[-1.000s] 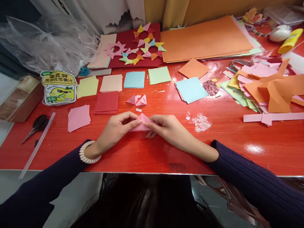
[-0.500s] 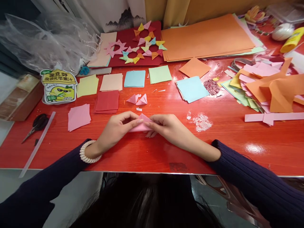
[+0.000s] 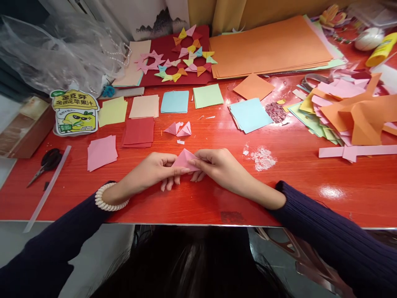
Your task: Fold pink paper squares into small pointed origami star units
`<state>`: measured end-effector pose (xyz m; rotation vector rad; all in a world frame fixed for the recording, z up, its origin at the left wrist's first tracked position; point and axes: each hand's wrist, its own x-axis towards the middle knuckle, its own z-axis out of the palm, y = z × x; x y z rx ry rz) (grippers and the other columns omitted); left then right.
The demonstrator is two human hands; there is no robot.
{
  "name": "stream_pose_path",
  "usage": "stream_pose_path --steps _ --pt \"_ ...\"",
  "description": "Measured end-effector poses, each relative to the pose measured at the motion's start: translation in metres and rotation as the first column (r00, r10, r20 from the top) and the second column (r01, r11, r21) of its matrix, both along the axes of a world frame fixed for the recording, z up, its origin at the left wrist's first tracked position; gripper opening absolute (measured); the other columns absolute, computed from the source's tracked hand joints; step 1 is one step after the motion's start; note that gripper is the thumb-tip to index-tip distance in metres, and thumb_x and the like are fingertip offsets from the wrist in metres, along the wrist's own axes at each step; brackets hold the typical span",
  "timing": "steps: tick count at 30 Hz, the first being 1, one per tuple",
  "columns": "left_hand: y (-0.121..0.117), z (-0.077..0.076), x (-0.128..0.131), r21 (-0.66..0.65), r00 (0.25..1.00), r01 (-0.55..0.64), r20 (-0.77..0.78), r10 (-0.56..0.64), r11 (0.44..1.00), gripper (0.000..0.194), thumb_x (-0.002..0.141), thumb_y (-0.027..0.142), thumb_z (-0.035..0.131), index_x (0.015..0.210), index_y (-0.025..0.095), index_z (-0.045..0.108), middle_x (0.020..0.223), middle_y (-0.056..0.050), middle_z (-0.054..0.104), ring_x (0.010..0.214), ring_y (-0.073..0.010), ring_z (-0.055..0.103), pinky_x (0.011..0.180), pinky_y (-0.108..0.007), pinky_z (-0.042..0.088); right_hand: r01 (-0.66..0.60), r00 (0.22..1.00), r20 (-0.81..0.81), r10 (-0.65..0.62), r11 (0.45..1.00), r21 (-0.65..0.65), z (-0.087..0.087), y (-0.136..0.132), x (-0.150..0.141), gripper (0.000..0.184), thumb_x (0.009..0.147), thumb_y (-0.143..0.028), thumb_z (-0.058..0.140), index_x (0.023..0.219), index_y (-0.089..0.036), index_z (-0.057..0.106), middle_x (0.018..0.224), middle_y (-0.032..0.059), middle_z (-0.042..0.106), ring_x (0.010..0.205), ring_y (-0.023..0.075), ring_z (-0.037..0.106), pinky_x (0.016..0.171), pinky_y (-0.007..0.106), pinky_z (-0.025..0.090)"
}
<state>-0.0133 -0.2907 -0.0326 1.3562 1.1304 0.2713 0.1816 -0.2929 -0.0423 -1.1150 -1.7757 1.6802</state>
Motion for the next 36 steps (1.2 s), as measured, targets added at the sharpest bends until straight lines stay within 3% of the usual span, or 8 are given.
stream_pose_path --steps 8,16,25,31,36 --pt "0.000 -0.002 -0.001 -0.018 0.998 -0.019 0.055 0.020 1.000 0.030 0.078 0.041 0.059 0.069 0.013 0.056 0.058 0.000 0.059 0.044 -0.0066 0.055 0.042 -0.017 0.043 -0.035 0.994 0.102 0.033 0.999 0.012 0.002 0.003 0.003 0.026 0.085 -0.040 0.056 0.076 -0.016 0.057 0.074 0.0047 0.067 0.068 0.0168 0.064 0.061 0.028 0.049" --pt "0.001 0.000 -0.003 -0.011 0.997 0.053 0.051 -0.052 0.999 0.030 0.081 0.040 0.057 0.070 0.013 0.053 0.062 -0.001 0.061 0.048 -0.0073 0.058 0.046 -0.017 0.045 -0.134 0.982 0.119 0.145 0.987 -0.094 0.002 0.006 0.013 0.028 0.086 -0.042 0.053 0.075 -0.016 0.057 0.071 0.0044 0.067 0.057 0.0151 0.064 0.051 0.026 0.052" --pt "0.005 0.008 -0.013 0.043 0.989 0.073 -0.134 -0.067 0.996 0.035 0.079 0.045 0.056 0.063 0.014 0.050 0.044 0.005 0.049 0.032 -0.0027 0.041 0.034 -0.013 0.030 -0.139 0.948 0.285 0.140 0.990 -0.026 0.007 0.011 0.022 0.040 0.086 -0.048 0.051 0.062 -0.016 0.055 0.051 0.0009 0.060 0.037 0.0086 0.053 0.036 0.020 0.041" --pt "0.010 0.007 -0.016 0.023 0.993 0.071 -0.097 -0.069 0.997 0.029 0.081 0.041 0.054 0.068 0.015 0.052 0.050 0.003 0.053 0.037 -0.0047 0.047 0.035 -0.014 0.036 -0.118 0.966 0.222 0.130 0.991 -0.067 0.008 0.016 0.025 0.040 0.085 -0.049 0.052 0.064 -0.015 0.055 0.054 0.0014 0.060 0.039 0.0080 0.052 0.037 0.020 0.041" --pt "0.015 0.008 -0.021 0.091 0.996 0.013 -0.092 -0.004 0.996 0.020 0.085 0.032 0.050 0.076 0.015 0.056 0.057 0.000 0.057 0.042 -0.0067 0.053 0.038 -0.016 0.041 -0.091 0.983 0.148 0.108 0.989 -0.121 0.007 0.016 0.026 0.034 0.084 -0.047 0.054 0.073 -0.015 0.055 0.060 0.0013 0.060 0.046 0.0089 0.056 0.040 0.019 0.044"
